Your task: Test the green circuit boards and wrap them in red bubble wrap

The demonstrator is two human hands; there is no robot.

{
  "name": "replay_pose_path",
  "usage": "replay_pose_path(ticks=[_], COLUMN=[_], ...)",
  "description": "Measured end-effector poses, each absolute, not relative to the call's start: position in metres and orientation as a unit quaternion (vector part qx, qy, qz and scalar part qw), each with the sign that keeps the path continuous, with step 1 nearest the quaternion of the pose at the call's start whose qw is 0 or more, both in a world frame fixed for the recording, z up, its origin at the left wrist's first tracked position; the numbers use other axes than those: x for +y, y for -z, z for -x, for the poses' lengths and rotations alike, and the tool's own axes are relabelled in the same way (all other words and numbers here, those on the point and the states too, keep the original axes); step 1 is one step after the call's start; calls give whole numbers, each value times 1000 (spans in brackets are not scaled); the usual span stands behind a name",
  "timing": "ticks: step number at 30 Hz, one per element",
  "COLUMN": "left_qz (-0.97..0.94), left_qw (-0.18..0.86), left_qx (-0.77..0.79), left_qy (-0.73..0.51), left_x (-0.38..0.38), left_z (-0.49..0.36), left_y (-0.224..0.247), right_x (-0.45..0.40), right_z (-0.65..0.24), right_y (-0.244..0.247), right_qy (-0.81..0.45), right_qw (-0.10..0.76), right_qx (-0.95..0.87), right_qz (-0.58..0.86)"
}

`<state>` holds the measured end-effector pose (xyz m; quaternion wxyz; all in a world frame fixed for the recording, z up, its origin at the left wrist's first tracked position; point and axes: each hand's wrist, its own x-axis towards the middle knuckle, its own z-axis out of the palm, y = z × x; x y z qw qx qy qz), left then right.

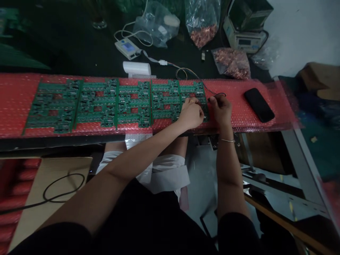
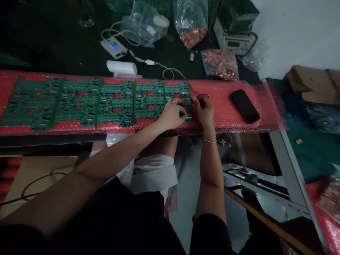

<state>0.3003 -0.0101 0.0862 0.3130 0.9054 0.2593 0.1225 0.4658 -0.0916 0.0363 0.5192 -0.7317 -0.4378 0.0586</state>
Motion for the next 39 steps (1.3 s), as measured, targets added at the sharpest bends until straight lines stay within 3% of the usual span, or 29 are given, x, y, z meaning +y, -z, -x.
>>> replay_pose_path(ticks=[9, 17, 21, 28, 39], left_qz=[-925, -978, -974, -929, -872], left_qw=[256, 103, 126, 210, 213], left_qx=[236, 109, 113, 180, 305], left_qy=[-154, -144, -149, -247, -317], left_x=[-15, -31, -34, -2, 20], left_z=[-294, -270, -247, -137, -47], left_y=[-77, -69, -78, -84, -79], right_x=[-91, -92, -89, -80, -74], right_z=[-464, -460, -444, -426, -419], right_y=[-37, -53, -65, -70, -80], right_qy=[-44, -73, -108, -84, -127], right_qw=[525, 547, 516, 427, 378], right_qx=[-433, -431, -498, -596, -607], right_qz=[732, 714, 688, 676, 687])
